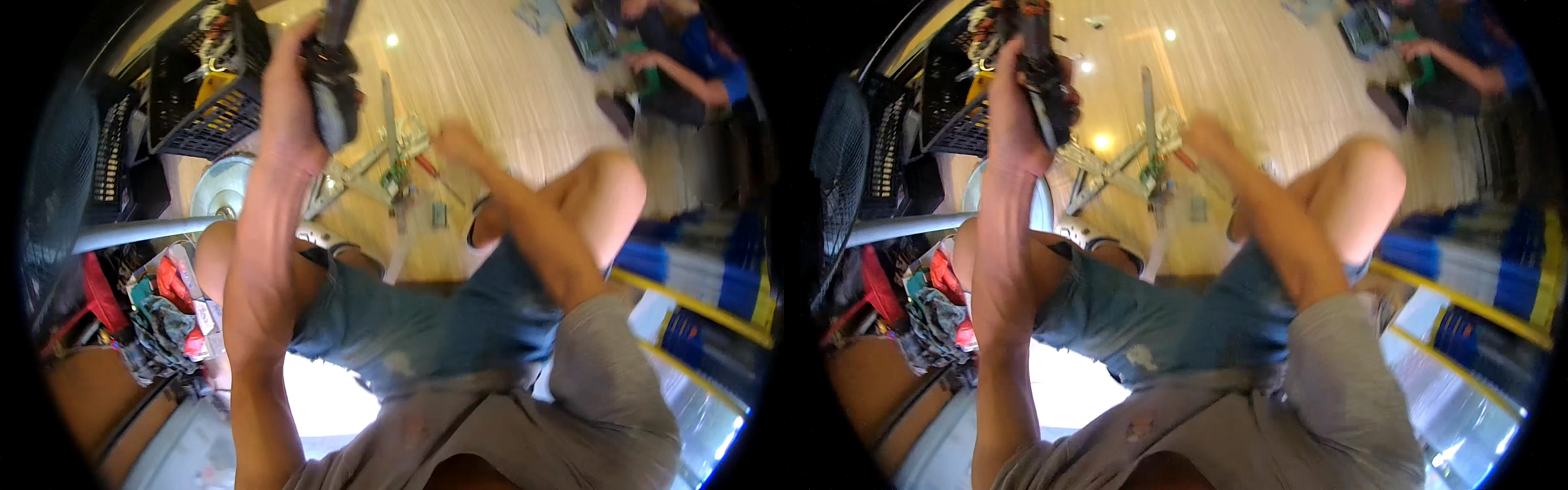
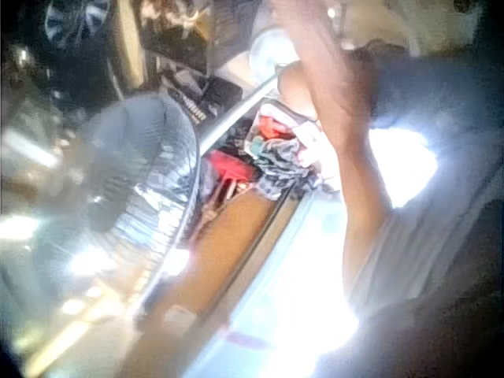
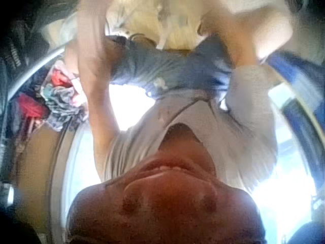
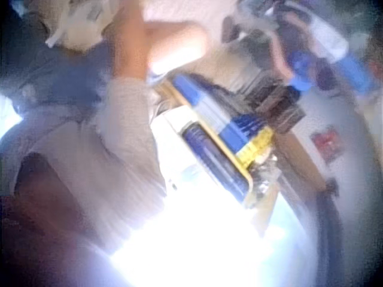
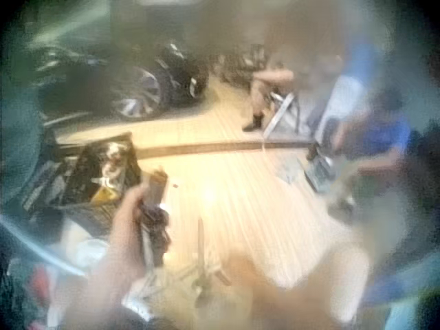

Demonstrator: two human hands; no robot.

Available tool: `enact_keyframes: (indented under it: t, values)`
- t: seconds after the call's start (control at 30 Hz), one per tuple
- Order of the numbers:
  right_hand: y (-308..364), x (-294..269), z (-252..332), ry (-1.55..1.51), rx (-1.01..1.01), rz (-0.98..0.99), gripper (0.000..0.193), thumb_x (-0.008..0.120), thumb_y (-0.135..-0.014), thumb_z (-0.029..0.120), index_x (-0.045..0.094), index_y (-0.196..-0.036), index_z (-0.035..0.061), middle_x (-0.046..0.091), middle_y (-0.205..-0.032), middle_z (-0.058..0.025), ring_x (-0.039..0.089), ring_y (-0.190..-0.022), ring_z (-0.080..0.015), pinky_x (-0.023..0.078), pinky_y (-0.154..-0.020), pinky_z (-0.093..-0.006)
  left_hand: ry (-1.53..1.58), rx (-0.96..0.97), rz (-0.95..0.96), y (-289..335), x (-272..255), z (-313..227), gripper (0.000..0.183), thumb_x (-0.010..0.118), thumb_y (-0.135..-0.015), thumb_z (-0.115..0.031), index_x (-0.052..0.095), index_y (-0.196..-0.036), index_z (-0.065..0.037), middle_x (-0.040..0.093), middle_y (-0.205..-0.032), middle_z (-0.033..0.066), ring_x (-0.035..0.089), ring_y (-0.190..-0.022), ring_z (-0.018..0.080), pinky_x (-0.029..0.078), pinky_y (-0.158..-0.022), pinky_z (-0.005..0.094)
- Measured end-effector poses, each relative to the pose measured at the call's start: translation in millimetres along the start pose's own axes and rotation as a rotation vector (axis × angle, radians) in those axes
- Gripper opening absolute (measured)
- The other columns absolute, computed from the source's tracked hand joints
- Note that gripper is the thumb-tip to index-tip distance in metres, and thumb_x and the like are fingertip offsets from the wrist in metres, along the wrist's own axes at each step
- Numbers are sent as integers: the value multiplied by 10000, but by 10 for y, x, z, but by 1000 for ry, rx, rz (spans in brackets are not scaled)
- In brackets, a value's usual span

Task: The person disassembles and repairs a car power window motor by hand and with a screwdriver. The person removes the outer casing, inspects the internal armature and gears, and then uses a screwdriver to reassemble the components.

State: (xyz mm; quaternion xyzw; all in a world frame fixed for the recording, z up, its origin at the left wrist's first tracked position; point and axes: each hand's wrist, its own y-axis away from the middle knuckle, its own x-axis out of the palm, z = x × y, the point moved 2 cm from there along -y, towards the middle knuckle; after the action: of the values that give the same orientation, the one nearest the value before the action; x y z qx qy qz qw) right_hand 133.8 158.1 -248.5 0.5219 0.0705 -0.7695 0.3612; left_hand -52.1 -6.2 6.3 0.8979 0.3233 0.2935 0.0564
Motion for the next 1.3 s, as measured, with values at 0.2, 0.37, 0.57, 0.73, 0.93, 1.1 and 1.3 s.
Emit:
enact_keyframes:
  t: [0.2, 0.37, 0.57, 0.73, 0.93, 1.1, 1.3]
  values:
    - [1131, 1349, -538, 64, 457, 230, 702, 599, -827, 569, 557, -1160, -47, 608, -1129, -301, 610, -1034, -426, 493, -871, -474, 268, -87, 277, 97, 83, -152, 665, 335, -930, -609, 573, -692, -36, 509, -532, 56, 531, -453, 185, 425, -418, 299]
    - [1266, 1317, -278, 88, 585, 236, 712, 664, -764, 482, 518, -1206, -57, 593, -1195, -292, 594, -1114, -407, 485, -933, -457, 382, 20, 181, 115, 6, -214, 591, 396, -915, -604, 559, -667, -93, 521, -565, 37, 561, -523, 173, 428, -433, 312]
    - [1136, 1121, -325, 13, 488, 379, 556, 670, -696, 375, 658, -1022, -75, 651, -1067, -291, 641, -1051, -371, 515, -880, -402, 273, -33, 93, 0, -66, -123, 520, 461, -889, -580, 541, -636, -133, 527, -579, 14, 545, -519, 155, 414, -466, 299]
    - [1136, 1034, -287, -29, 491, 439, 522, 694, -685, 365, 688, -988, -59, 680, -1005, -252, 681, -935, -347, 550, -780, -402, 283, -27, 84, 25, -39, -114, 507, 471, -892, -570, 538, -643, -133, 535, -591, 13, 544, -520, 153, 423, -479, 297]
    - [884, 1104, -579, -300, 590, 665, 341, 758, -700, 348, 691, -835, 42, 676, -838, -106, 642, -641, -207, 548, -558, -362, 256, -25, 116, 34, 60, -97, 461, 476, -909, -540, 542, -700, -134, 550, -622, 11, 550, -540, 157, 449, -508, 327]
    - [807, 351, -85, -756, 516, 880, 298, 704, -812, 322, 661, -959, 67, 651, -838, -46, 626, -668, -177, 565, -586, -354, 284, -127, 124, 37, 117, -53, 431, 527, -885, -561, 544, -744, -153, 551, -628, 1, 566, -543, 163, 487, -526, 363]
    - [242, -1172, 648, -776, 7, 808, 343, 614, -882, 331, 629, -1114, 80, 666, -948, -69, 644, -799, -179, 547, -665, -341, 194, -136, 102, -25, 91, 8, 444, 591, -850, -578, 560, -773, -141, 556, -638, 9, 589, -549, 167, 510, -514, 354]
